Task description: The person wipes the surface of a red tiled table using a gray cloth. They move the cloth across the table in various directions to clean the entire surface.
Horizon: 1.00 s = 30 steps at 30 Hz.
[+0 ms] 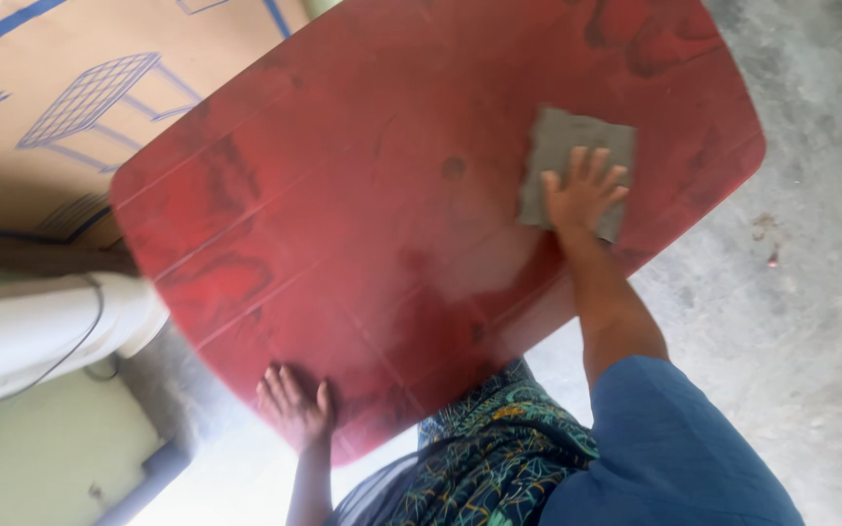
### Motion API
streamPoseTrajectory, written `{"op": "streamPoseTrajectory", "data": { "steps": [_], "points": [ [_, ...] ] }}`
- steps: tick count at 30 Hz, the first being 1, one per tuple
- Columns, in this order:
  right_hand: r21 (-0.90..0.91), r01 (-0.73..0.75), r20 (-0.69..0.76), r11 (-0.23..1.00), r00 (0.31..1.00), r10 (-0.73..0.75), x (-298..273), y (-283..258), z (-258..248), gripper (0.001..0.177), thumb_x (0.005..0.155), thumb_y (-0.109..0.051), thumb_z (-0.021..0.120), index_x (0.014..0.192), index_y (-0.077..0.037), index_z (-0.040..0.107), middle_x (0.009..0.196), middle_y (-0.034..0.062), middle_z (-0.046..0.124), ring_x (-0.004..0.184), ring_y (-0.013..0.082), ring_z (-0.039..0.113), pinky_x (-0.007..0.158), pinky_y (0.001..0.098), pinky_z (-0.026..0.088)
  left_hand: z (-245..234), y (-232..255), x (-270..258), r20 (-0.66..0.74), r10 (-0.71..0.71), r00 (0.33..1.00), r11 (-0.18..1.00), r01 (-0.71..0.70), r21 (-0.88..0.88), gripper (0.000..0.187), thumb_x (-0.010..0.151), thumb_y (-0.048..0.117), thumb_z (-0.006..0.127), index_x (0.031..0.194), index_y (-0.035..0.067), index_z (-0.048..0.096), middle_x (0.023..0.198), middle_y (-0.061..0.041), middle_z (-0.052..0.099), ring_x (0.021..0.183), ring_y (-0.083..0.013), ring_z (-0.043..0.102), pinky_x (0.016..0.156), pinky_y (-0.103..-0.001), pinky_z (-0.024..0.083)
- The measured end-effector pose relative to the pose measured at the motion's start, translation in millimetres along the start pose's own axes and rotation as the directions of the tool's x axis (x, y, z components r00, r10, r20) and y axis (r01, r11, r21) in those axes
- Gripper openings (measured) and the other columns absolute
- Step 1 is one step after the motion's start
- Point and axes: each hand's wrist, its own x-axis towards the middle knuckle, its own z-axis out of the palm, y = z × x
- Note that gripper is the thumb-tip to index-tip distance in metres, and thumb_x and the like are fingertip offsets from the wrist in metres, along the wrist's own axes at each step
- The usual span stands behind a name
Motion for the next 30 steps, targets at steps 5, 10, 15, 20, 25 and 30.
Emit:
{"op": "streamPoseTrajectory", "data": {
  "steps": [5, 10, 15, 20, 25, 30],
  "points": [
    [0.104, 0.458, -0.064, 0.883, 0.889, -0.453, -125.0, -109.7, -10.5, 0.086, 0.091, -0.063, 0.062, 0.160, -0.017, 0.038, 0.167, 0.0222, 0.023, 0.148, 0.0593, 0.016, 0.110, 0.0822, 0.011, -2.1, 1.1, -7.2, -0.061, -0.008, 0.998, 0.996, 0.013, 0.083, 0.079, 0.088, 0.054, 0.063, 0.148, 0.002, 0.054, 0.159, -0.021, 0.046, 0.147, -0.0508, 0.034, 0.120, -0.062, 0.025],
    [0.225, 0.745, 0.165, 0.628, 0.606, -0.778, -269.7, -188.7, -39.2, 0.086, 0.087, -0.062, 0.061, 0.157, -0.017, 0.038, 0.167, 0.0215, 0.021, 0.149, 0.0581, 0.012, 0.111, 0.0802, 0.009, 24.2, -17.7, -17.5, -0.276, 0.009, 0.961, 0.988, -0.051, -0.145, 0.066, 0.108, 0.046, 0.052, 0.155, 0.001, 0.043, 0.164, -0.024, 0.041, 0.153, -0.0443, 0.036, 0.124, -0.061, 0.030],
    [0.278, 0.910, 0.219, 0.307, 0.250, -0.943, -413.6, -216.7, -38.9, 0.086, 0.093, -0.072, 0.044, 0.160, -0.021, 0.028, 0.170, 0.0143, 0.013, 0.152, 0.0538, 0.004, 0.116, 0.0760, 0.003, 39.7, -21.2, -56.2, -0.312, -0.072, 0.947, 0.953, -0.027, -0.302, 0.060, 0.109, 0.036, 0.050, 0.157, 0.004, 0.039, 0.166, -0.021, 0.036, 0.155, -0.0434, 0.034, 0.124, -0.063, 0.029],
    [0.293, 0.953, 0.283, 0.075, -0.012, -0.959, -472.4, -201.1, -20.6, 0.080, 0.093, -0.072, 0.030, 0.162, -0.031, 0.020, 0.171, 0.0083, 0.008, 0.153, 0.0493, -0.003, 0.117, 0.0725, -0.002, 32.0, 1.8, -117.4, -0.325, -0.116, 0.939, 0.953, 0.012, -0.303, 0.064, 0.115, 0.050, 0.043, 0.160, 0.007, 0.031, 0.170, -0.022, 0.026, 0.159, -0.0441, 0.025, 0.127, -0.061, 0.026],
    [0.440, 0.898, -0.052, 0.013, 0.040, -0.998, -427.3, -150.3, 6.1, 0.080, 0.099, -0.077, 0.026, 0.164, -0.030, 0.033, 0.169, 0.0077, 0.024, 0.156, 0.0475, 0.014, 0.125, 0.0704, 0.008, 28.4, 56.6, -126.2, 0.316, -0.340, 0.886, 0.903, 0.213, 0.373, 0.087, 0.099, 0.069, 0.034, 0.162, 0.011, 0.020, 0.173, -0.019, 0.014, 0.158, -0.0439, 0.003, 0.127, -0.062, 0.008],
    [0.206, 0.919, 0.164, 0.337, 0.307, -0.937, -315.8, -47.4, -2.6, 0.073, 0.096, -0.069, 0.050, 0.154, -0.025, 0.047, 0.164, 0.0154, 0.037, 0.148, 0.0475, 0.029, 0.112, 0.0722, 0.024, 51.3, 139.2, -86.0, 0.244, -0.044, 0.969, 0.998, 0.055, -0.038, 0.089, 0.096, 0.060, 0.048, 0.159, 0.002, 0.028, 0.169, -0.022, 0.015, 0.155, -0.0434, 0.004, 0.121, -0.064, 0.003]
  ]
}}
